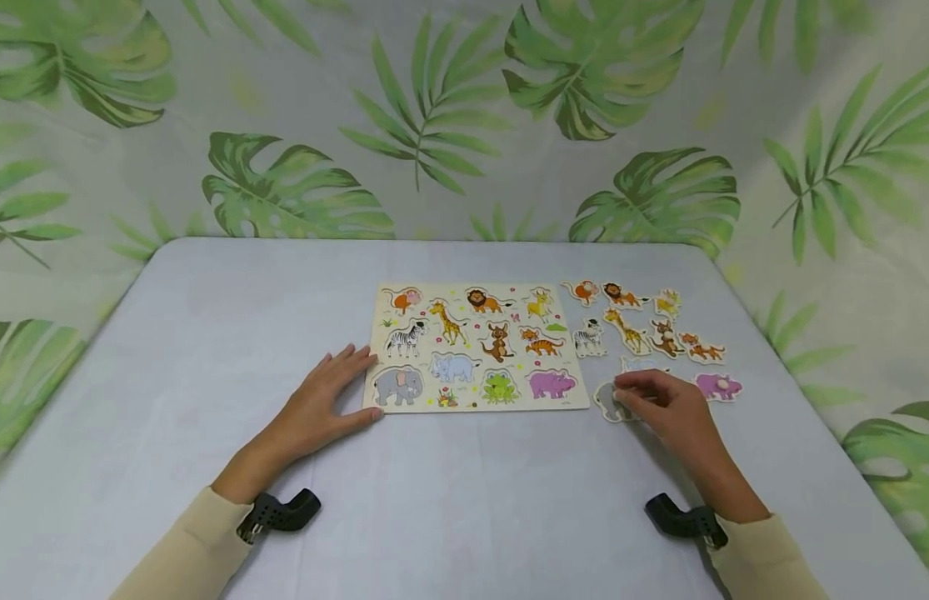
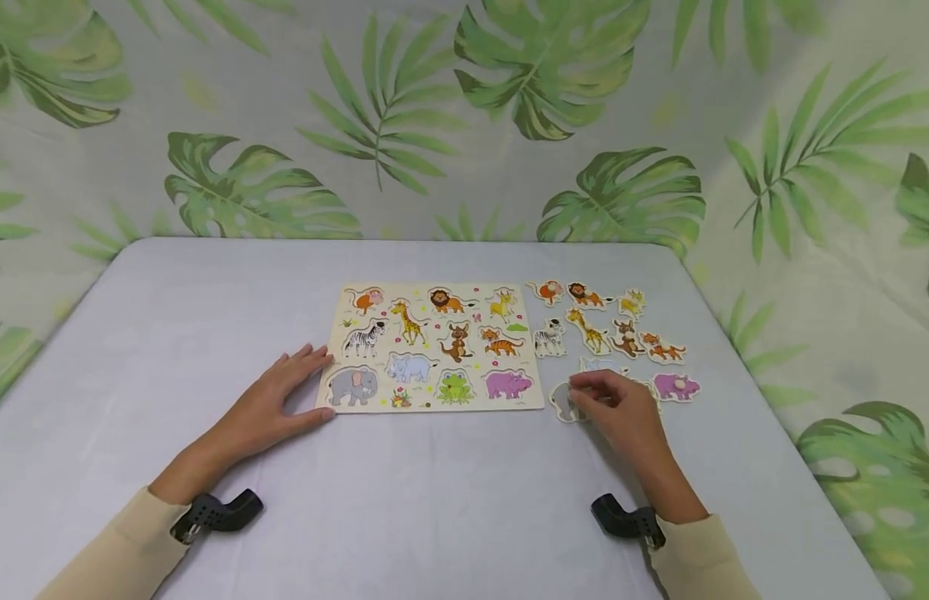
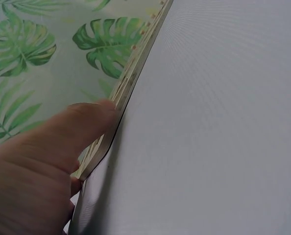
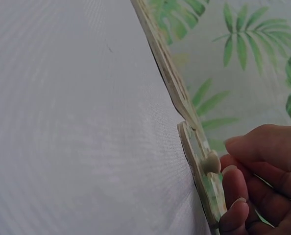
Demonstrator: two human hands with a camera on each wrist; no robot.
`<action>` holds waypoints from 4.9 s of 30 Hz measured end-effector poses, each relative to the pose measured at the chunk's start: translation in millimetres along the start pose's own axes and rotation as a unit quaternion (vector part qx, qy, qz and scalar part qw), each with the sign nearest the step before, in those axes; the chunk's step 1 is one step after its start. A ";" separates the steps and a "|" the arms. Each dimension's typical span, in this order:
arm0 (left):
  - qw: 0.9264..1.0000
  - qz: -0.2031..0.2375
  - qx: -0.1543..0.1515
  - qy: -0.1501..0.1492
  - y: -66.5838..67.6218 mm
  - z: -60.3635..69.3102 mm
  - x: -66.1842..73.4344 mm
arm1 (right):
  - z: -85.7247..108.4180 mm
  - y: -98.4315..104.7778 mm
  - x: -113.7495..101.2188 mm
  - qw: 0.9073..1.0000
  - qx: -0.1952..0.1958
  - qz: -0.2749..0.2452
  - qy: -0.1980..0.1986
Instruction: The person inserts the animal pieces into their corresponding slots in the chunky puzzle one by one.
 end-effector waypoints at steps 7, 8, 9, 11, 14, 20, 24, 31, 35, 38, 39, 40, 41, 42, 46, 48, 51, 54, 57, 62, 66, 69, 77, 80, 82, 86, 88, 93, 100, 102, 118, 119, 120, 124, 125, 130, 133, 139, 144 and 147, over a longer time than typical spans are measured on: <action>1.000 -0.011 -0.010 0.004 0.5 0.8 -0.3 | -0.2 -1.0 0.1 1.000 -0.006 0.006 -0.007; 1.000 -0.012 -0.012 0.005 0.4 1.0 -0.6 | 0.2 -1.6 0.2 1.000 -0.007 0.007 -0.009; 1.000 -0.013 -0.012 0.005 0.4 1.2 -0.7 | 0.3 -2.1 0.6 1.000 -0.009 0.009 -0.008; 1.000 -0.014 -0.013 0.005 0.2 1.4 -0.9 | 0.6 -3.0 0.6 1.000 -0.010 0.012 -0.003; 1.000 -0.010 -0.012 0.003 -0.1 1.1 -0.8 | 0.5 -3.2 0.6 1.000 -0.006 0.021 0.003; 1.000 -0.012 -0.014 0.006 -0.1 -0.6 -0.7 | 0.5 -3.2 -1.2 0.999 0.005 0.039 0.005; 1.000 -0.015 -0.016 0.012 0.4 -0.6 -0.9 | -0.4 -4.1 -2.1 0.999 0.011 0.051 0.008; 1.000 -0.014 -0.019 0.014 0.5 -0.5 -0.3 | 0.1 -3.3 -4.9 0.998 0.021 0.064 0.014; 1.000 -0.015 -0.017 0.011 1.2 -0.3 -0.8 | 0.1 -3.8 -7.3 0.997 0.030 0.073 0.018; 1.000 -0.012 -0.016 0.008 1.1 0.2 -0.7 | 0.6 -3.7 -8.1 0.996 0.037 0.080 0.021; 1.000 -0.012 -0.016 0.006 0.7 0.2 -0.7 | 1.0 -3.4 -8.2 0.996 0.040 0.083 0.021; 1.000 -0.012 -0.016 0.005 0.4 0.3 -0.6 | 1.4 -2.9 -8.4 0.995 0.042 0.082 0.022; 1.000 -0.011 -0.016 0.004 0.4 0.4 -0.3 | 1.7 -2.6 -8.4 0.995 0.044 0.083 0.023; 1.000 -0.011 -0.015 0.004 0.4 0.4 -0.1 | 2.1 -2.1 -8.6 0.995 0.047 0.082 0.024; 1.000 -0.013 -0.013 0.004 0.0 -0.1 0.4 | 3.6 -0.4 -10.4 0.995 0.057 0.080 0.030; 1.000 -0.013 -0.014 0.004 -0.7 -0.4 0.8 | 5.1 1.0 -12.3 0.994 0.063 0.078 0.033; 1.000 -0.017 -0.013 0.003 -0.5 -1.9 1.3 | 5.6 2.5 -16.3 0.994 0.069 0.074 0.038; 1.000 -0.021 -0.010 0.001 0.9 -3.8 2.3 | 4.0 3.7 -20.6 0.994 0.074 0.070 0.047; 1.000 -0.020 -0.010 0.001 1.1 -4.6 3.0 | 2.9 3.5 -23.9 0.994 0.076 0.065 0.053; 1.000 -0.019 -0.014 0.004 -1.1 -3.1 2.4 | 4.3 -0.3 -26.7 0.994 0.074 0.057 0.052; 1.000 -0.021 -0.014 0.003 -1.9 -2.0 1.9 | 4.9 -2.7 -29.9 0.994 0.073 0.054 0.056; 1.000 -0.021 -0.012 0.000 -1.3 -1.9 1.6 | 3.8 -4.4 -34.3 0.994 0.072 0.052 0.064; 1.000 -0.020 -0.015 0.006 0.9 -1.6 0.7 | -0.5 -13.5 -45.5 0.995 0.061 0.040 0.072; 1.000 -0.020 -0.018 0.006 1.5 -1.1 0.7 | -2.4 -20.0 -51.4 0.995 0.054 0.027 0.077; 1.000 -0.020 -0.016 0.005 2.3 -1.3 0.8 | -4.5 -24.1 -56.4 0.995 0.052 0.020 0.083; 1.000 -0.018 -0.015 0.004 2.8 -1.7 1.0 | -7.8 -32.2 -68.3 0.995 0.043 0.005 0.095; 1.000 -0.015 -0.017 0.006 2.3 -1.3 1.4 | -9.1 -36.3 -73.2 0.995 0.036 0.000 0.096; 1.000 -0.012 -0.019 0.011 1.0 0.8 2.2 | -11.5 -44.9 -82.9 0.995 0.020 -0.008 0.097; 1.000 -0.015 -0.018 0.012 0.1 1.3 2.9 | -14.9 -50.6 -93.3 0.995 0.012 -0.027 0.099; 1.000 -0.016 -0.018 0.011 0.0 1.2 2.0 | -16.4 -52.6 -96.4 0.994 0.012 -0.033 0.101; 1.000 -0.014 -0.014 0.007 0.7 1.8 -2.6 | -26.6 -77.6 -118.7 0.990 -0.017 -0.080 0.119; 1.000 -0.014 -0.014 0.007 0.5 1.5 -2.5 | -26.7 -78.6 -119.9 0.989 -0.016 -0.081 0.120; 1.000 -0.014 -0.014 0.006 0.1 1.2 -2.7 | -26.8 -79.5 -121.2 0.989 -0.016 -0.082 0.120; 1.000 -0.018 -0.017 0.010 0.0 1.0 -2.9 | -29.1 -86.2 -127.6 0.988 -0.015 -0.084 0.126; 1.000 -0.019 -0.017 0.011 0.1 1.1 -3.0 | -29.9 -88.2 -129.6 0.988 -0.016 -0.086 0.130; 0.999 -0.020 -0.020 0.016 0.5 1.4 -2.1 | -33.4 -96.2 -137.1 0.987 -0.020 -0.089 0.133; 0.999 -0.018 -0.022 0.018 0.8 1.4 -0.3 | -34.7 -100.5 -140.7 0.987 -0.024 -0.094 0.130; 0.999 -0.019 -0.019 0.017 0.7 1.3 1.3 | -38.1 -109.3 -148.2 0.984 -0.027 -0.109 0.137; 1.000 -0.020 -0.019 0.012 0.2 0.8 1.5 | -41.3 -117.5 -152.6 0.983 -0.031 -0.108 0.142; 1.000 -0.020 -0.018 0.010 0.5 0.6 2.1 | -42.4 -122.3 -155.7 0.982 -0.037 -0.112 0.145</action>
Point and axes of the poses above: each hand's wrist, its own z-axis away from the middle knuckle, its own y-axis out of the back of the hand, x = y × z, the point moved 6 cm from there along -z, towards the middle knuckle, and after that the axes turned 2 degrees about y, right-handed, at the moved point
